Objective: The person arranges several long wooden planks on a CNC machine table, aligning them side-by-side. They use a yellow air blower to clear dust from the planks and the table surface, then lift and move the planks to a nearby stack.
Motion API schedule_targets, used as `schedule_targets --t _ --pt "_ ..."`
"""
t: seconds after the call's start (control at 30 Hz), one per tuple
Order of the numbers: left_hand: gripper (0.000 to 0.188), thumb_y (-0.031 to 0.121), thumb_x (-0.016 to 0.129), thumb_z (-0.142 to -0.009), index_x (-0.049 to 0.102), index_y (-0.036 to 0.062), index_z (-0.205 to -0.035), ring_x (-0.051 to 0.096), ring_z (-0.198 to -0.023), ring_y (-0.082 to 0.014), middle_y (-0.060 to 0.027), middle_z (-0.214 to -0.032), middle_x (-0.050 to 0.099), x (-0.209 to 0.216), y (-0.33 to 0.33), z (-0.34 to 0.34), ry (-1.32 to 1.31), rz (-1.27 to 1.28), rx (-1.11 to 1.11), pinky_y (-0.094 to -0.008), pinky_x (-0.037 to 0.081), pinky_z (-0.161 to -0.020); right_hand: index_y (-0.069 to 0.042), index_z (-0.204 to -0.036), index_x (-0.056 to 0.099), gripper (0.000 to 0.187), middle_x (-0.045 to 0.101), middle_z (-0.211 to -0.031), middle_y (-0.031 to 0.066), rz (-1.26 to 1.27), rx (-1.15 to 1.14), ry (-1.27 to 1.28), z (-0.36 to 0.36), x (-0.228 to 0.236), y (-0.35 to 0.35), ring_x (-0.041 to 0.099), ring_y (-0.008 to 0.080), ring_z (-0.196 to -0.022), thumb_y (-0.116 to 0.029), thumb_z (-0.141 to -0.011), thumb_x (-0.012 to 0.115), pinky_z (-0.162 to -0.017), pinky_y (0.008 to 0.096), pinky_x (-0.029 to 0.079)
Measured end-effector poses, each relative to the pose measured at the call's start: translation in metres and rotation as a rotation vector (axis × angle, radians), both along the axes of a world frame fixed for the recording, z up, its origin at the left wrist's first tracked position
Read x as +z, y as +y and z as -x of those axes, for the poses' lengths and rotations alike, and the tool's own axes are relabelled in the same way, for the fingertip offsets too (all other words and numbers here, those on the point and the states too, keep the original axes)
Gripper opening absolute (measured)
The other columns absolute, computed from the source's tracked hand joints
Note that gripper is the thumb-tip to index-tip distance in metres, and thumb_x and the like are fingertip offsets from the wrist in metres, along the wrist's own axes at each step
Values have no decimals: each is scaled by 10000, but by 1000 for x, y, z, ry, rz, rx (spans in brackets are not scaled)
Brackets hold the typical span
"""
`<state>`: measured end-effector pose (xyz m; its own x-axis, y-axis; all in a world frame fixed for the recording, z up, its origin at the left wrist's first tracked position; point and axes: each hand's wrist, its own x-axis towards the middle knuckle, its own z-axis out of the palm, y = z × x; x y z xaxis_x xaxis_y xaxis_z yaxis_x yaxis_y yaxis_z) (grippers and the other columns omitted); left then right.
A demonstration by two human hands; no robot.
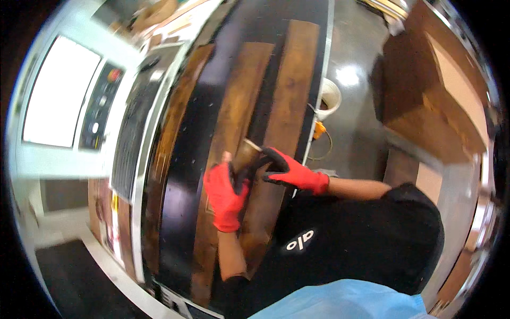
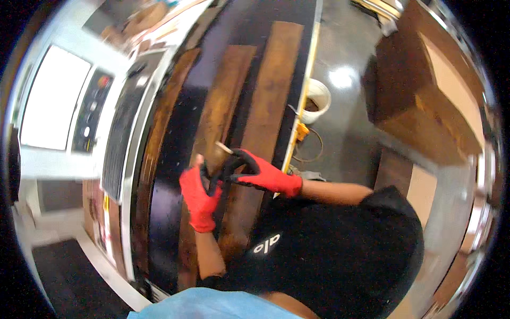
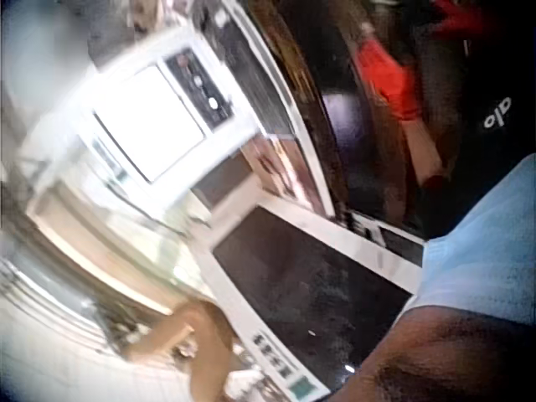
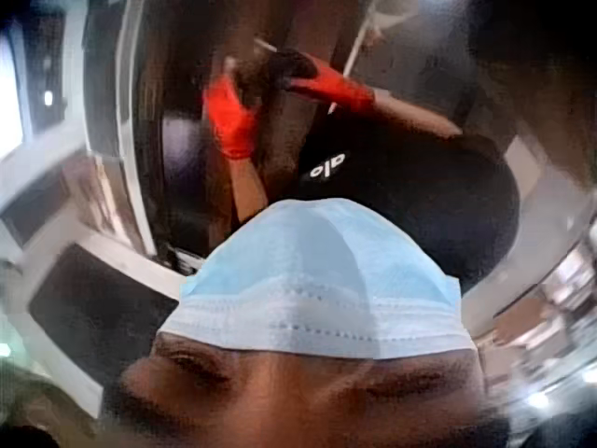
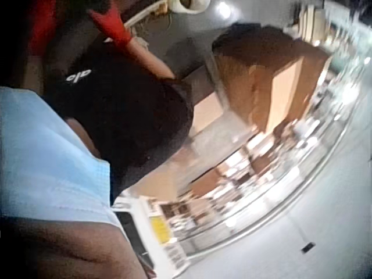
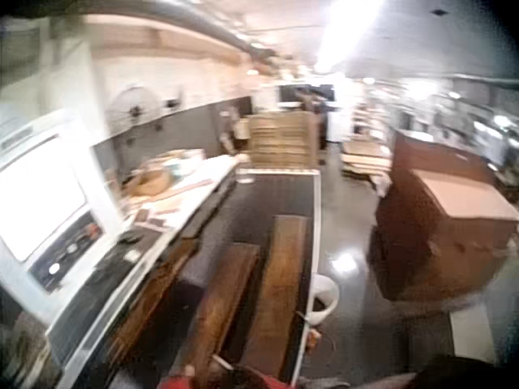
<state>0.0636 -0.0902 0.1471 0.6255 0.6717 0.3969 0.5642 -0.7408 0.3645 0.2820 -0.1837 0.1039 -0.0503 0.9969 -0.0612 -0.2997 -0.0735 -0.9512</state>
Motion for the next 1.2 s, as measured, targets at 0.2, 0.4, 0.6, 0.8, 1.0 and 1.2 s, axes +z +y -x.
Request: schedule_targets --t 0.2,0.4,0.6,0.8,1.0,1.2 --pt "1185 470 878 -685 273 70 -1621 430 -1376 -430 -245 -1505 441 -32 -45 -57 141 174 -107 -576 266 -1176 -24 -1429 517 643 627 -1308 103 126 -824 -136 -63 -43 -12 610 206 -1162 -287 -911 793 -1008 365 496" --pt "1329 585 887 -638 165 142 -1663 320 -1452 -490 -327 -1576 318 -51 -102 -49 368 393 237 -632 196 -1192 3 -1320 548 435 685 -1137 74 -183 -1566 -97 -260 -107 -16 656 166 -932 -203 -978 723 -823 314 540" --pt "1139 607 850 -681 353 139 -1592 411 -1391 -447 -286 -1480 449 -71 -128 -37 315 337 435 -609 272 -1159 -25 -1558 311 842 501 -1425 224 241 -1260 -260 -328 -154 20 626 222 -1073 -215 -895 794 -868 362 546" --pt "1083 477 920 -600 467 184 -1539 418 -1389 -409 -230 -1479 472 -45 -110 -15 204 334 413 -563 304 -1151 -7 -1493 463 639 588 -1424 142 -104 -1150 -401 -206 -133 37 569 259 -1310 -60 -920 741 -1109 388 454" --pt "989 464 924 -612 531 220 -1487 443 -1362 -407 -211 -1480 481 12 -54 42 263 156 468 -542 319 -1141 -30 -1378 549 716 600 -1349 187 -467 -736 -1102 -100 -91 45 536 402 -1286 -184 -748 852 -1132 525 383" --pt "960 475 915 -624 545 226 -1474 427 -1402 -372 -193 -1491 486 -13 0 121 199 111 502 -549 301 -1158 -60 -1354 583 639 612 -1326 177 -499 -342 -1217 -50 -71 51 519 379 -1313 -305 -805 800 -1177 553 332"
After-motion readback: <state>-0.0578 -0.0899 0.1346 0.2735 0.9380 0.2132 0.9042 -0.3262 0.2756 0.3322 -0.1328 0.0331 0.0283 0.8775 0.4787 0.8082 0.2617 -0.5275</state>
